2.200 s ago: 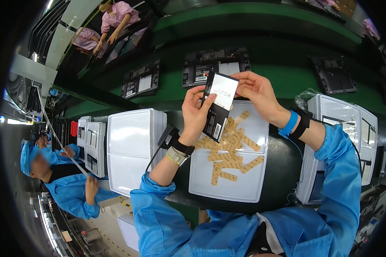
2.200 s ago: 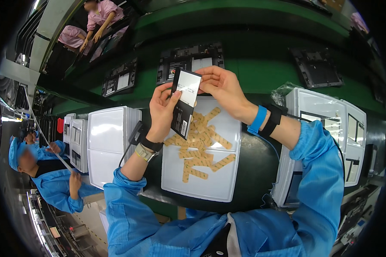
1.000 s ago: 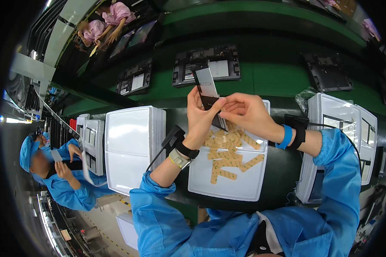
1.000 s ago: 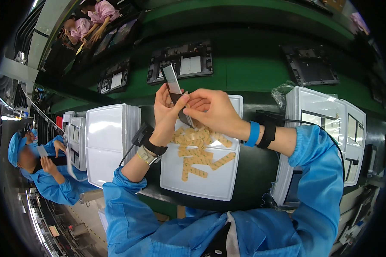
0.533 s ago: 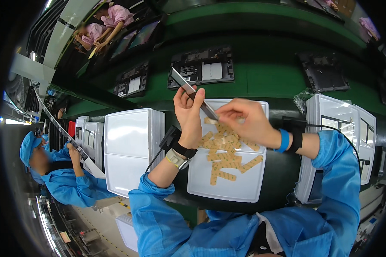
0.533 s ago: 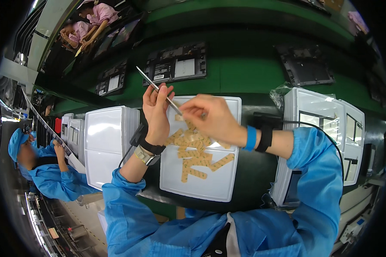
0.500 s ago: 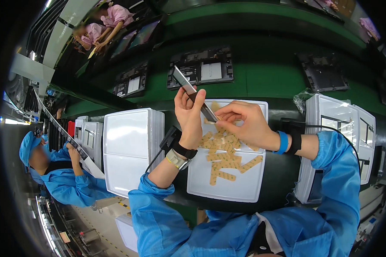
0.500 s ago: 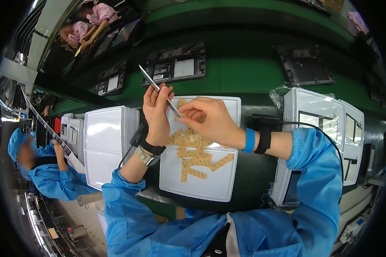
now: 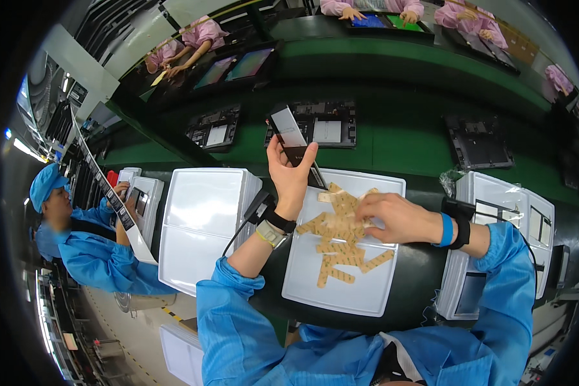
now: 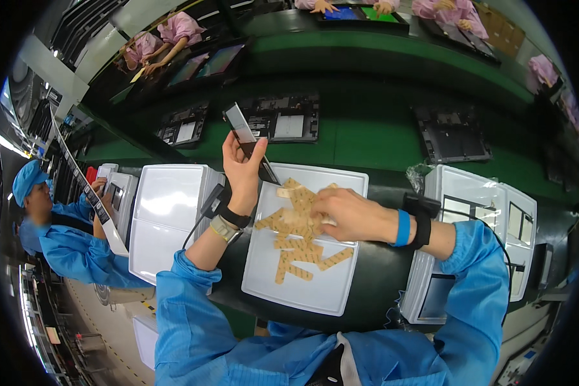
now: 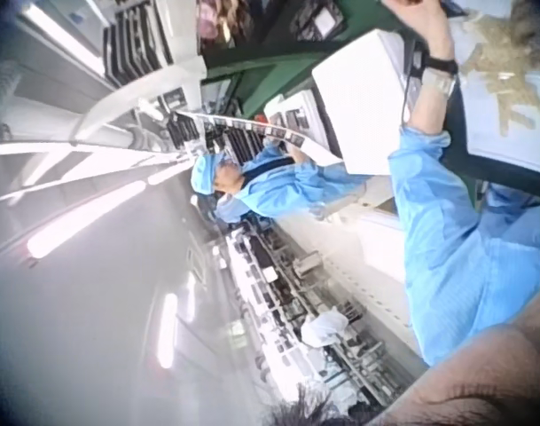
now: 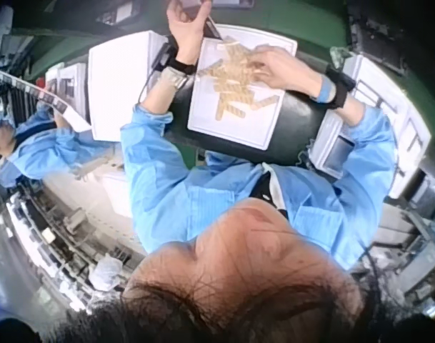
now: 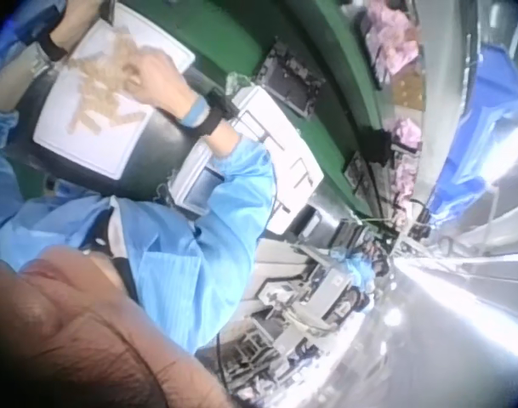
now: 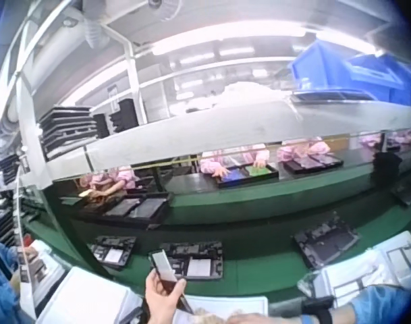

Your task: The person applies adhesive tape strips to batteries, installs the batteries into laptop chassis on a conveyor belt, and places components into white plastic trays.

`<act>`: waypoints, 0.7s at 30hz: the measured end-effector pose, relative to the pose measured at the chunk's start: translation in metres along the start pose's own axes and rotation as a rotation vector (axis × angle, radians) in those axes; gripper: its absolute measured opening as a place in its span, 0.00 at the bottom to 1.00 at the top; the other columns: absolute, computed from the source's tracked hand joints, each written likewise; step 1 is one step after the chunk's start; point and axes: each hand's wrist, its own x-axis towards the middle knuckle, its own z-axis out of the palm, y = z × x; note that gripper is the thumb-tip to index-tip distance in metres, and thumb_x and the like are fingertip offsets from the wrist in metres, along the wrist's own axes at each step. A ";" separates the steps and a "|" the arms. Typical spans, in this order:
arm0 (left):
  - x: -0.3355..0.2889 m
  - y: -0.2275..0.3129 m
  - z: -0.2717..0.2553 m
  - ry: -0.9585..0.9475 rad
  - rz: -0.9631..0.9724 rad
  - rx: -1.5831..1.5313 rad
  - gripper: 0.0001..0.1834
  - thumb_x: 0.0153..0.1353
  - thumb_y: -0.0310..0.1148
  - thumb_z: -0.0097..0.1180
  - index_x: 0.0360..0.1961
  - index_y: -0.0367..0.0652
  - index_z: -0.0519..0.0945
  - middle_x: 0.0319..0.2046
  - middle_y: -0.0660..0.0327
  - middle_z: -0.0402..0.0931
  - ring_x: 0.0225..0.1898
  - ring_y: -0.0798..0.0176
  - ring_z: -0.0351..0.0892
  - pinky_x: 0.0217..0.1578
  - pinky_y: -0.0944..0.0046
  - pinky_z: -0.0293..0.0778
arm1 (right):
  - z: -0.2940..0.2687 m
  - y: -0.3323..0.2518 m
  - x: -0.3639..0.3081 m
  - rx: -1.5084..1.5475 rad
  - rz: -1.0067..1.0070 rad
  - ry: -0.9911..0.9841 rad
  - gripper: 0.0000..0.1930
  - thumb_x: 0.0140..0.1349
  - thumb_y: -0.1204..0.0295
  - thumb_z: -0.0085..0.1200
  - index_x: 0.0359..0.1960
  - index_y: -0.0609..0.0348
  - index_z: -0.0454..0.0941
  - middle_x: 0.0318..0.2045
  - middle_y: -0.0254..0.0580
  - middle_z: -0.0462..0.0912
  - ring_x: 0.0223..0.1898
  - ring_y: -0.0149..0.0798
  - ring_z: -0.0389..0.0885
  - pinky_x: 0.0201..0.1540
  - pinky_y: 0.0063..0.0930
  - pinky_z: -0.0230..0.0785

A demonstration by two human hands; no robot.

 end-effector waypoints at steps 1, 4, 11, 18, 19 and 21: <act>-0.001 0.001 -0.002 -0.003 -0.029 0.007 0.45 0.62 0.32 0.74 0.71 0.27 0.58 0.58 0.53 0.75 0.55 0.63 0.79 0.56 0.65 0.76 | -0.006 -0.002 -0.002 0.064 0.044 -0.014 0.11 0.57 0.74 0.66 0.41 0.62 0.85 0.40 0.49 0.85 0.39 0.48 0.87 0.43 0.37 0.81; -0.003 -0.001 -0.007 -0.014 -0.066 0.024 0.48 0.59 0.31 0.77 0.71 0.27 0.57 0.58 0.51 0.75 0.56 0.63 0.79 0.56 0.65 0.77 | -0.066 0.010 0.001 -0.029 0.166 0.090 0.12 0.56 0.71 0.67 0.42 0.62 0.87 0.38 0.51 0.87 0.37 0.45 0.89 0.45 0.36 0.82; -0.001 -0.012 0.009 -0.071 -0.069 -0.025 0.48 0.58 0.32 0.78 0.71 0.26 0.60 0.61 0.49 0.73 0.58 0.61 0.77 0.59 0.64 0.74 | -0.246 0.279 -0.152 -0.784 1.156 0.458 0.31 0.51 0.52 0.73 0.48 0.67 0.87 0.50 0.61 0.87 0.57 0.57 0.84 0.61 0.40 0.75; -0.014 0.012 0.010 -0.171 -0.154 0.095 0.47 0.61 0.33 0.75 0.74 0.29 0.59 0.66 0.50 0.71 0.63 0.61 0.74 0.64 0.63 0.69 | -0.222 0.267 -0.188 -0.327 1.500 0.284 0.44 0.46 0.44 0.77 0.57 0.68 0.83 0.62 0.60 0.81 0.65 0.57 0.78 0.67 0.40 0.71; -0.015 0.014 0.011 -0.175 -0.156 0.098 0.47 0.61 0.33 0.75 0.74 0.29 0.59 0.66 0.50 0.70 0.63 0.61 0.74 0.65 0.63 0.68 | -0.225 0.266 -0.192 -0.368 1.479 0.290 0.45 0.45 0.42 0.77 0.57 0.68 0.83 0.62 0.59 0.81 0.65 0.56 0.79 0.67 0.41 0.71; -0.016 0.015 0.014 -0.184 -0.136 0.108 0.47 0.61 0.33 0.75 0.74 0.30 0.59 0.65 0.51 0.71 0.63 0.61 0.74 0.64 0.63 0.69 | -0.219 0.263 -0.190 -0.395 1.457 0.301 0.46 0.45 0.40 0.77 0.56 0.68 0.84 0.61 0.59 0.82 0.65 0.56 0.79 0.67 0.41 0.72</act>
